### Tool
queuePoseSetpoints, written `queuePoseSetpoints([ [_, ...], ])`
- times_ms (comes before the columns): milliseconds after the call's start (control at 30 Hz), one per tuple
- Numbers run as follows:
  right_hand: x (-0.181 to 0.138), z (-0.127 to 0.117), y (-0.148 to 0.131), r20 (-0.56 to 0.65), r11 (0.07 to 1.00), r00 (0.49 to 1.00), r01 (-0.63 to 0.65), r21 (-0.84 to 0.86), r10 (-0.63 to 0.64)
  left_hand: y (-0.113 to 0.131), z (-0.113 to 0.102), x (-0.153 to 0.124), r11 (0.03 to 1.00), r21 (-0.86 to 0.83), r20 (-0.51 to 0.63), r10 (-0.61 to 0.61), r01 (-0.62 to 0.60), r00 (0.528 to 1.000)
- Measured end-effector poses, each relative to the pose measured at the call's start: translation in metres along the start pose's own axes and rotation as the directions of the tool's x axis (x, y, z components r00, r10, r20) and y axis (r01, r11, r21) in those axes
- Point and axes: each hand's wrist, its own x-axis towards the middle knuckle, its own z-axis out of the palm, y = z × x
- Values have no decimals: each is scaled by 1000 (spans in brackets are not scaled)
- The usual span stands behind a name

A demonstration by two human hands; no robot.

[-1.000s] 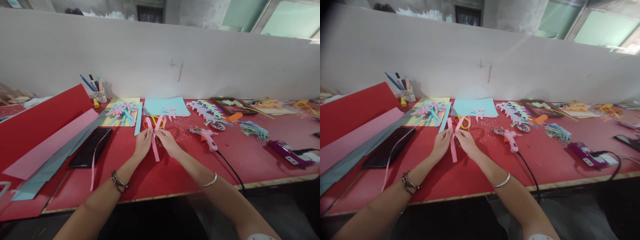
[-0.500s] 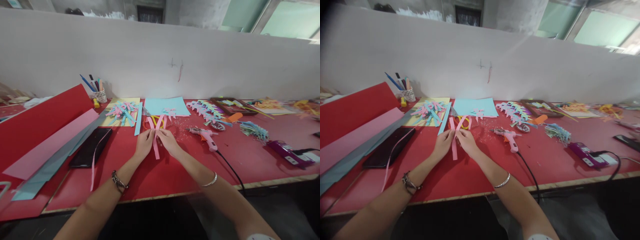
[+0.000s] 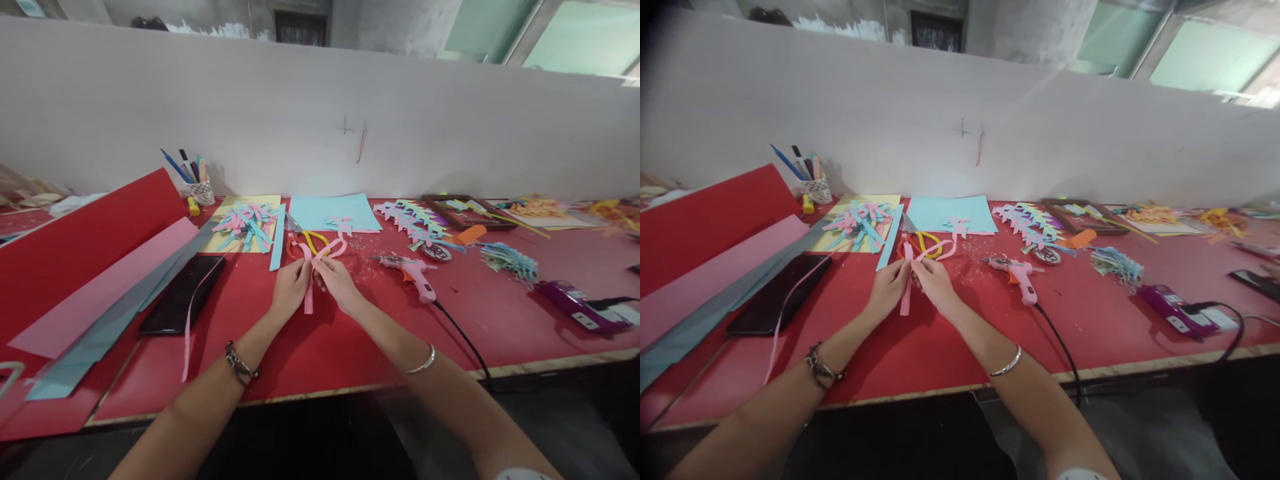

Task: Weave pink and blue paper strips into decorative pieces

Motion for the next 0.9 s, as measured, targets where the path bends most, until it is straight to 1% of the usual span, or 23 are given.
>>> queuePoseSetpoints([
  [100, -2, 1, -1, 32, 1000, 999, -1, -27, 2, 1, 0, 0, 1000, -5, -27, -3, 3, 1000],
  [233, -2, 1, 1, 51, 999, 999, -6, -37, 8, 1, 0, 2, 998, -36, -85, -47, 44, 995],
  [300, -1, 0, 2, 36, 1000, 999, -1, -18, 1, 0, 1, 3, 998, -37, -73, -52, 50, 996],
  [400, 1, -1, 2, -30, 999, 999, 33, 25, -32, 0, 1, 3, 1000, 15, 7, -10, 10, 1000],
  [467, 2, -1, 1, -57, 998, 997, 45, 45, -43, 0, 0, 2, 999, 45, 34, 9, -11, 999],
  [633, 1, 0, 0, -15, 999, 1000, 14, 28, -14, 1, 0, -1, 999, 46, 5, 14, -14, 1000],
  [767, 1, -1, 2, 12, 1000, 1000, 13, 5, -13, 2, 0, 0, 1000, 18, -25, 13, -13, 1000],
  [900, 0, -1, 2, 7, 1000, 1000, 11, -17, -10, 1, 0, 4, 1000, -12, -63, -5, 5, 998],
])
